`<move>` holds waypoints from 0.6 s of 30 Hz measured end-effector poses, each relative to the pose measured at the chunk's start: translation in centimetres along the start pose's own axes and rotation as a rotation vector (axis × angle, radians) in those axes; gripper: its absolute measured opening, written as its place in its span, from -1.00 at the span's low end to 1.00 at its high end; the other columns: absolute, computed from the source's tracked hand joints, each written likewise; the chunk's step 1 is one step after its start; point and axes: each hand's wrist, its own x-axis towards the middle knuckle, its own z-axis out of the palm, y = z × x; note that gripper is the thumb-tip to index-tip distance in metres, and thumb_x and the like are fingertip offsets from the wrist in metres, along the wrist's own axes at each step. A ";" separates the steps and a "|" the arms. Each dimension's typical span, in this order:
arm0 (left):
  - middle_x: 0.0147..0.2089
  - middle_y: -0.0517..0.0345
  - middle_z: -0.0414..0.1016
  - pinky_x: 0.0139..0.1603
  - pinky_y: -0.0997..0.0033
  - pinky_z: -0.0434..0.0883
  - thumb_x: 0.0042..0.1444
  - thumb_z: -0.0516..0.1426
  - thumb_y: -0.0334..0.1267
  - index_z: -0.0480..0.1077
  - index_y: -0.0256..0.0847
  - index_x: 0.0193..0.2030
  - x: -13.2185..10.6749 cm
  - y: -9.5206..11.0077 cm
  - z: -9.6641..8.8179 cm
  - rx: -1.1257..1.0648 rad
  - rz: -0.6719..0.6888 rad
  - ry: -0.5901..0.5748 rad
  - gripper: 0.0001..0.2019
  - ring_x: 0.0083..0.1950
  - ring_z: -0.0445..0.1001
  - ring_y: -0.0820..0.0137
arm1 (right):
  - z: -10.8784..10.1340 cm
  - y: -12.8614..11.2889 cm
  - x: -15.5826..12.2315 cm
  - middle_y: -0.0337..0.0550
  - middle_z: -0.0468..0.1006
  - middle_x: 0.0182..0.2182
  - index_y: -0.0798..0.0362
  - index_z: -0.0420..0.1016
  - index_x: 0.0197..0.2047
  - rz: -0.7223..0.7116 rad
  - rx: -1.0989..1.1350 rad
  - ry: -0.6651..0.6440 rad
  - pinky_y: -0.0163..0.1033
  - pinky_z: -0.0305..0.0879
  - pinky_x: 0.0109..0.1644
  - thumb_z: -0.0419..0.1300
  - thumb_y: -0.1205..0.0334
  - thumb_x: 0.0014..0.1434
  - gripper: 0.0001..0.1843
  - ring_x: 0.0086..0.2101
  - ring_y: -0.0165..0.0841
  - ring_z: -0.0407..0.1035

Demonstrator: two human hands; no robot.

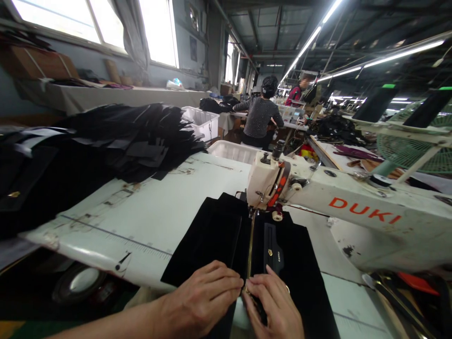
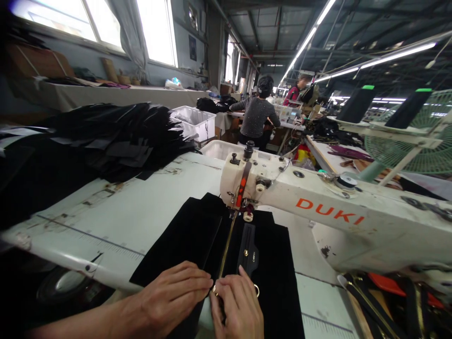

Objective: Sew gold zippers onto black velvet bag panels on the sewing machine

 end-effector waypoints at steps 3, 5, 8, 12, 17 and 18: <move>-0.10 -0.12 0.54 -0.03 0.28 0.50 0.30 -0.03 -0.57 0.39 -0.45 -0.04 -0.3 0.1 0.2 -0.002 -0.002 0.056 -0.79 -0.08 0.51 0.27 | 0.3 -0.4 0.0 -0.19 0.53 -0.36 0.04 0.45 -0.19 0.021 -0.039 0.056 -0.23 0.49 0.00 0.15 0.37 0.26 -0.92 -0.24 -0.36 0.52; -0.13 -0.09 0.55 -0.02 0.33 0.51 0.31 -0.03 -0.57 0.40 -0.42 -0.08 -0.5 0.4 0.3 0.008 -0.038 0.121 -0.80 -0.09 0.52 0.30 | 0.3 -0.6 0.1 -0.20 0.52 -0.36 0.04 0.44 -0.19 0.027 -0.050 0.046 -0.24 0.49 -0.01 0.12 0.37 0.28 -0.90 -0.26 -0.36 0.51; -0.14 -0.01 0.55 0.07 0.44 0.47 0.33 -0.02 -0.54 0.41 -0.37 -0.09 -0.7 0.8 0.3 0.058 -0.131 0.219 -0.80 -0.04 0.52 0.36 | 0.1 -1.2 0.2 -0.23 0.50 -0.37 0.02 0.43 -0.20 0.100 -0.030 -0.005 -0.21 0.46 0.02 0.05 0.38 0.32 -0.85 -0.33 -0.39 0.47; -0.10 0.01 0.53 0.13 0.48 0.41 0.34 -0.01 -0.51 0.39 -0.32 -0.07 -1.1 1.0 0.4 0.051 -0.205 0.261 -0.83 -0.02 0.50 0.39 | -0.1 -1.9 0.1 -0.22 0.49 -0.37 0.00 0.44 -0.15 0.180 -0.034 -0.043 -0.20 0.44 0.05 -0.01 0.37 0.35 -0.79 -0.29 -0.36 0.47; -0.06 -0.02 0.51 0.06 0.40 0.40 0.32 -0.03 -0.56 0.36 -0.31 -0.07 -1.2 0.9 0.3 0.002 -0.207 0.194 -0.80 -0.03 0.47 0.36 | -0.2 -2.0 0.1 -0.21 0.49 -0.37 0.01 0.45 -0.11 0.154 -0.057 -0.052 -0.22 0.43 0.07 -0.02 0.39 0.34 -0.77 -0.26 -0.36 0.48; -0.06 -0.01 0.51 0.06 0.39 0.39 0.31 -0.03 -0.57 0.36 -0.31 -0.07 -1.1 0.8 0.2 0.003 -0.208 0.183 -0.80 -0.03 0.47 0.36 | -0.2 -1.9 0.1 -0.21 0.49 -0.37 0.01 0.45 -0.11 0.149 -0.057 -0.056 -0.22 0.43 0.07 -0.02 0.40 0.34 -0.76 -0.27 -0.36 0.48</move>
